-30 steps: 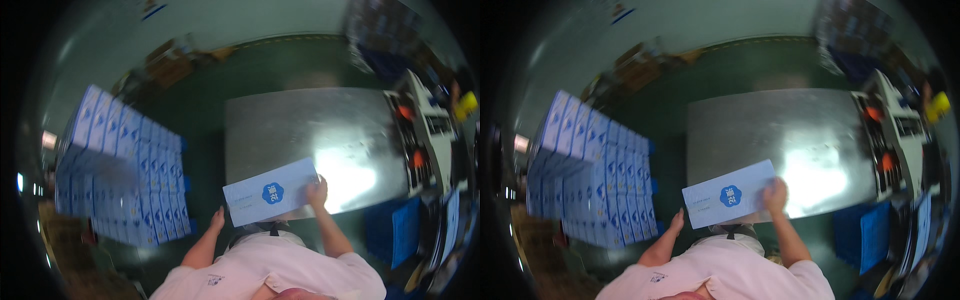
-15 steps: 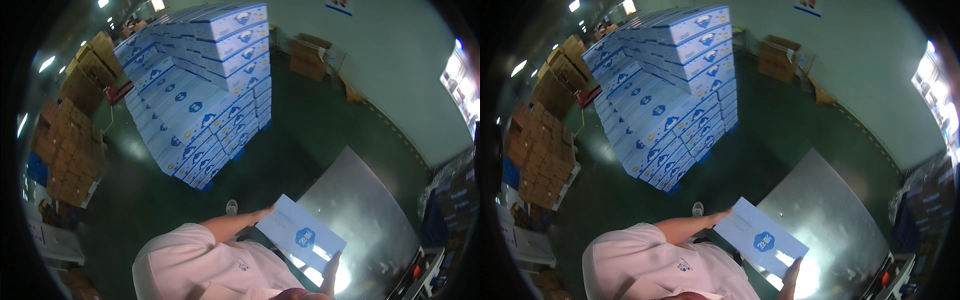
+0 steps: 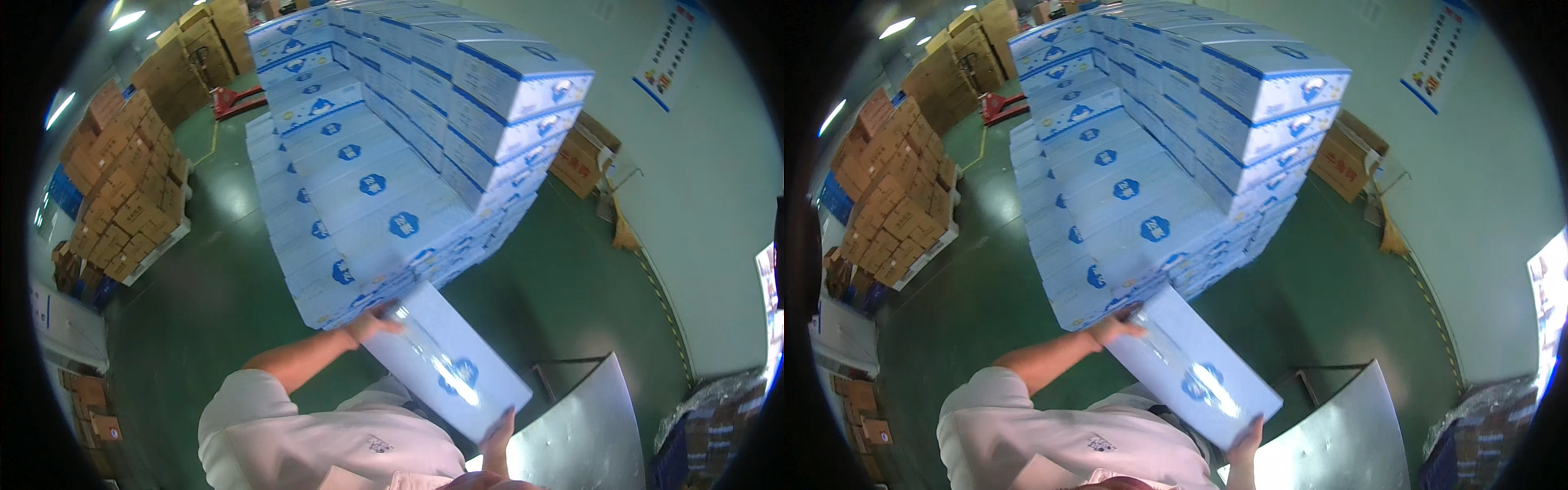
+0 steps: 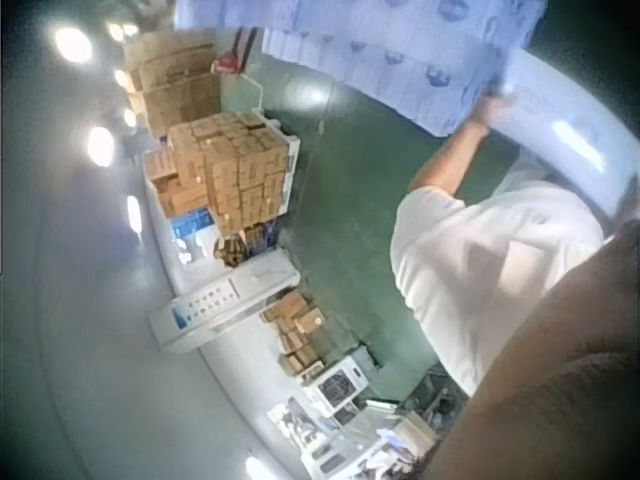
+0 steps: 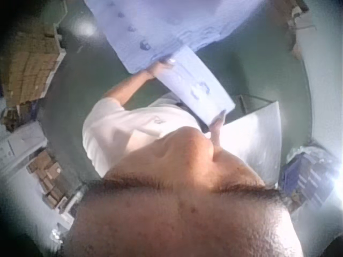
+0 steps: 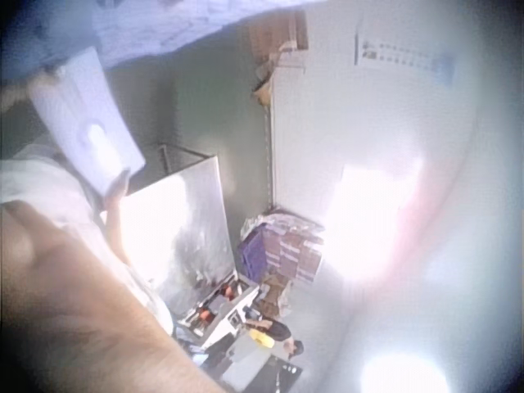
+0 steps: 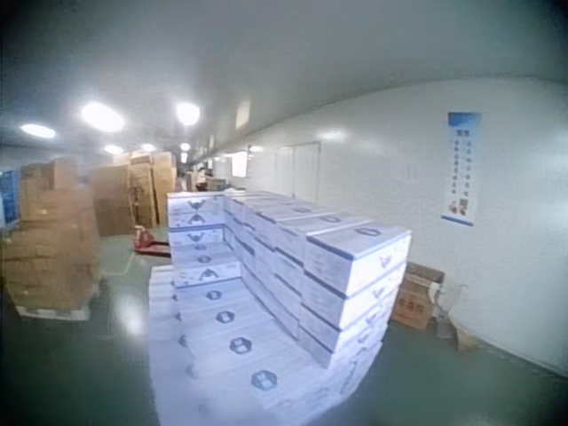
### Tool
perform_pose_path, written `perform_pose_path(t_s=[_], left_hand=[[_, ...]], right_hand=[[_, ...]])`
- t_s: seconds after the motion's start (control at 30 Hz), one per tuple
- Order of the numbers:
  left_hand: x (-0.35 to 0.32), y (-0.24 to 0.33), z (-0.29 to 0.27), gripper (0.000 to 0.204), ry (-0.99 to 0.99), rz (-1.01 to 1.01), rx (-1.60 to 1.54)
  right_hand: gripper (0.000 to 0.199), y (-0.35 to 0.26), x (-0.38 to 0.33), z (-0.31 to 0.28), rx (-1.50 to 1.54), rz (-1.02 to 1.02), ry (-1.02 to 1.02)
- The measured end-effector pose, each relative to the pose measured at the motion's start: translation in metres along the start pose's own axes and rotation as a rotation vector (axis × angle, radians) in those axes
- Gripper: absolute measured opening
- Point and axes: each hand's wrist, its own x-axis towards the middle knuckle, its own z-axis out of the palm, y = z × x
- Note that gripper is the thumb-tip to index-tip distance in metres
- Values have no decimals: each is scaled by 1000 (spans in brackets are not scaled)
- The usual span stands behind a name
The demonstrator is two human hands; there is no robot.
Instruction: The person moves boxes from a metal table and stacks them onto a large pallet in a factory setting.
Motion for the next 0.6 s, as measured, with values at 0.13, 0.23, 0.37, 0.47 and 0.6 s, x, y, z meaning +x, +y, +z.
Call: perform_pose_path(t_s=[0.13, 0.23, 0.37, 0.47, 0.6], left_hand=[[-12, 136, -126, 47, 290, -74, -208], [7, 205, -232, 56, 949, 102, 2], [39, 156, -308, 61, 1318, 174, 459], [29, 24, -315, 68, 1207, -38, 634], [-19, -157, -249, 51, 1074, -499, 530]], right_hand=[[67, -51, 127, 225, -118, -41, -631], [70, -98, 159, 404, -461, -371, -798], [61, -77, 138, 458, -836, -406, -880], [55, -16, 115, 387, -1235, -439, -997], [48, 36, 136, 214, -1552, -56, -697]])
